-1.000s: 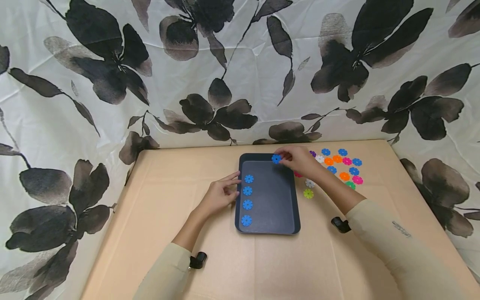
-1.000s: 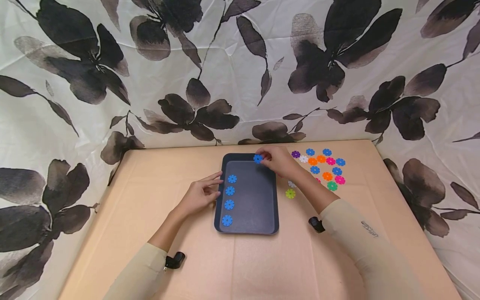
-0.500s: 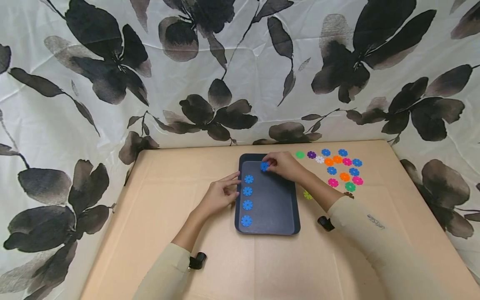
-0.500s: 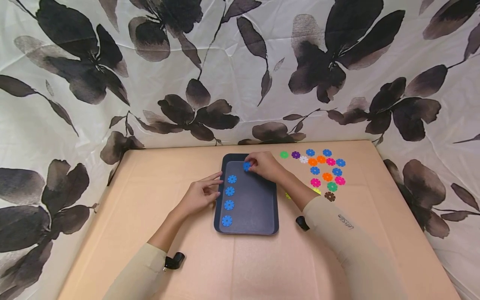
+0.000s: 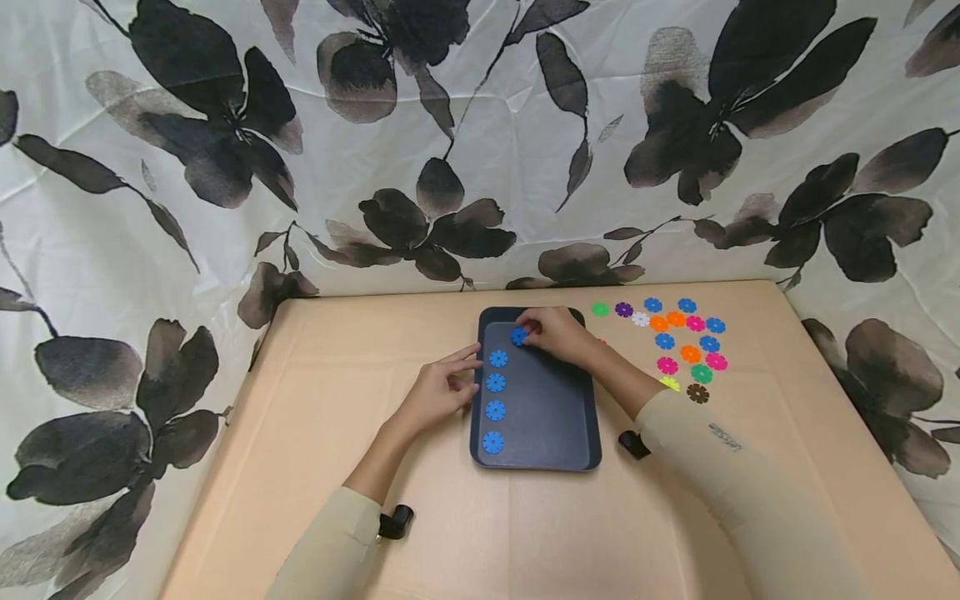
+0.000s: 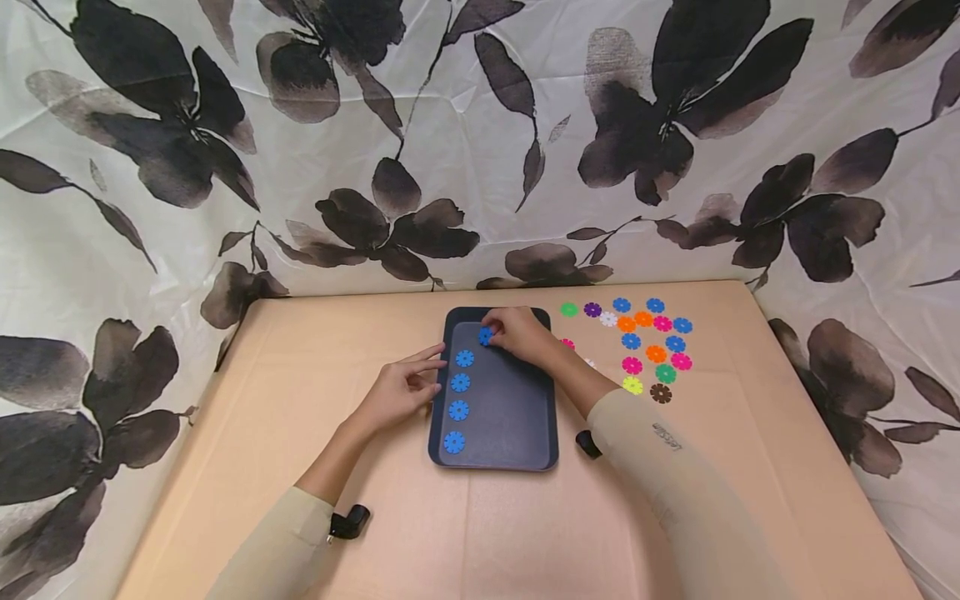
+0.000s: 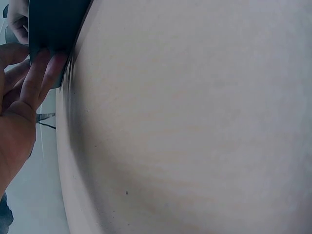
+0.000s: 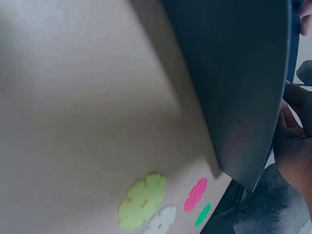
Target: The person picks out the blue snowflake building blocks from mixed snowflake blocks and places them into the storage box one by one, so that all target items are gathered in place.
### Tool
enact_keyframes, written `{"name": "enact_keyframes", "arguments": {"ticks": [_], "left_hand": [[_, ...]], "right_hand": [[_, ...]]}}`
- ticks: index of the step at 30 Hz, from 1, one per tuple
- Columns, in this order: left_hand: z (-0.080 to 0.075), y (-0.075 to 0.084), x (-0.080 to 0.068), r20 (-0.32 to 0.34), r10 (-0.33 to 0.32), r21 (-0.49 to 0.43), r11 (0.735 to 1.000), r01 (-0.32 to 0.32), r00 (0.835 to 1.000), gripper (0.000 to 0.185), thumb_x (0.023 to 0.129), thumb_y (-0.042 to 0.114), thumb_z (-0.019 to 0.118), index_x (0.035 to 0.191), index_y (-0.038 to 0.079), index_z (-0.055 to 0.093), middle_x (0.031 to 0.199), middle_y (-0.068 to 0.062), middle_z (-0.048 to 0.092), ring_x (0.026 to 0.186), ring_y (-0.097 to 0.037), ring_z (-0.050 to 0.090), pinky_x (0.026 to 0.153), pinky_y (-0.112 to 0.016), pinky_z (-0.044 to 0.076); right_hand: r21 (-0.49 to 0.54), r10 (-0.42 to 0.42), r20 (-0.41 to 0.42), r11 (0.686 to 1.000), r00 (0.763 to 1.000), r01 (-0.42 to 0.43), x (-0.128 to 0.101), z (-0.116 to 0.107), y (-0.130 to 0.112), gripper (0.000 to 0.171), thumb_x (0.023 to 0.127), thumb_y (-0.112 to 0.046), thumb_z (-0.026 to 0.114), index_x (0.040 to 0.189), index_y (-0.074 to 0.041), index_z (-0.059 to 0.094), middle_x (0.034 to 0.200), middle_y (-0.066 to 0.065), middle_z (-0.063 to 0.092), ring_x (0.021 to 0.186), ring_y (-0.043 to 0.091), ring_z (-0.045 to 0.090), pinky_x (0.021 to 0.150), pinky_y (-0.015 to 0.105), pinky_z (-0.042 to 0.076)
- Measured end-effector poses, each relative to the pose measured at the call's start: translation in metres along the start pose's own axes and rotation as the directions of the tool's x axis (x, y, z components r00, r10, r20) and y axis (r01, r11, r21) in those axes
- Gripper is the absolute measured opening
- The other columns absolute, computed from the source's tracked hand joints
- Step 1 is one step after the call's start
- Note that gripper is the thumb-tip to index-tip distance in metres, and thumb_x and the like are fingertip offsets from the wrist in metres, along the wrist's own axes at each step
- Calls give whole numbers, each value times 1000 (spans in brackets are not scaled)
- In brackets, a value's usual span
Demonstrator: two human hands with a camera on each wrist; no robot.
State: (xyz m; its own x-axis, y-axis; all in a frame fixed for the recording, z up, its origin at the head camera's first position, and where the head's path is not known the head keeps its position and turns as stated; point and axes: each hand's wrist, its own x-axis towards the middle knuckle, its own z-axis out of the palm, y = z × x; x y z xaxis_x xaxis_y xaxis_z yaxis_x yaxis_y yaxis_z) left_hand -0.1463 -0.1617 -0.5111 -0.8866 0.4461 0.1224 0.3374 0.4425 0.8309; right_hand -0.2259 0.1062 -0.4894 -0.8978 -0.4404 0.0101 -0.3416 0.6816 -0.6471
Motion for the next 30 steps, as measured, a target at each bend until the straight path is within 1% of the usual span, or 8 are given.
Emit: {"name": "enact_keyframes", "arguments": {"ticks": [5, 9, 18, 24, 30], "left_hand": [[0, 1, 1, -3, 7, 10, 1000, -7, 1000, 41, 90, -2, 74, 131, -2, 68, 157, -10, 52, 80, -13, 69, 72, -21, 57], [0, -1, 1, -3, 14, 11, 1000, -14, 1000, 42, 90, -3, 74, 131, -2, 68, 157, -10, 51, 79, -13, 69, 72, -21, 57], [0, -1, 1, -3, 13, 11, 1000, -13, 1000, 42, 90, -2, 74, 132, -2, 68, 157, -10, 51, 80, -13, 70, 72, -21, 58], [1, -3, 0, -2, 12, 17, 1000, -12, 1000, 42, 90, -2, 74, 131, -2, 68, 158, -10, 51, 82, -12, 70, 74, -22, 58], [0, -2, -1, 5, 12, 4, 1000, -12, 1000, 42, 90, -3, 74, 132, -2, 68, 158, -11, 50, 83, -14, 71, 74, -23, 59]], "right_hand": [[-10, -6, 18, 1000, 1000, 6, 6, 3, 2, 27, 93, -5, 75, 120, -1, 73, 101, 11, 75, 93, 22, 68, 84, 36, 59], [-41, -15, 32, 999, 999, 16, 8, 6, 2, 28, 92, -4, 76, 120, 0, 74, 100, 11, 75, 93, 22, 69, 83, 36, 59], [-90, 26, 36, 996, 999, -22, 11, 17, -2, 26, 96, -10, 74, 121, -4, 74, 102, 10, 75, 94, 21, 69, 83, 36, 58], [-144, -5, 24, 990, 1000, 8, 14, 23, -5, 26, 95, -10, 74, 120, -2, 74, 101, 11, 74, 90, 21, 67, 80, 35, 58], [-211, -13, 18, 977, 1000, 16, 16, 26, -11, 26, 96, -14, 75, 119, -2, 74, 102, 12, 71, 91, 22, 67, 83, 37, 59]]}}
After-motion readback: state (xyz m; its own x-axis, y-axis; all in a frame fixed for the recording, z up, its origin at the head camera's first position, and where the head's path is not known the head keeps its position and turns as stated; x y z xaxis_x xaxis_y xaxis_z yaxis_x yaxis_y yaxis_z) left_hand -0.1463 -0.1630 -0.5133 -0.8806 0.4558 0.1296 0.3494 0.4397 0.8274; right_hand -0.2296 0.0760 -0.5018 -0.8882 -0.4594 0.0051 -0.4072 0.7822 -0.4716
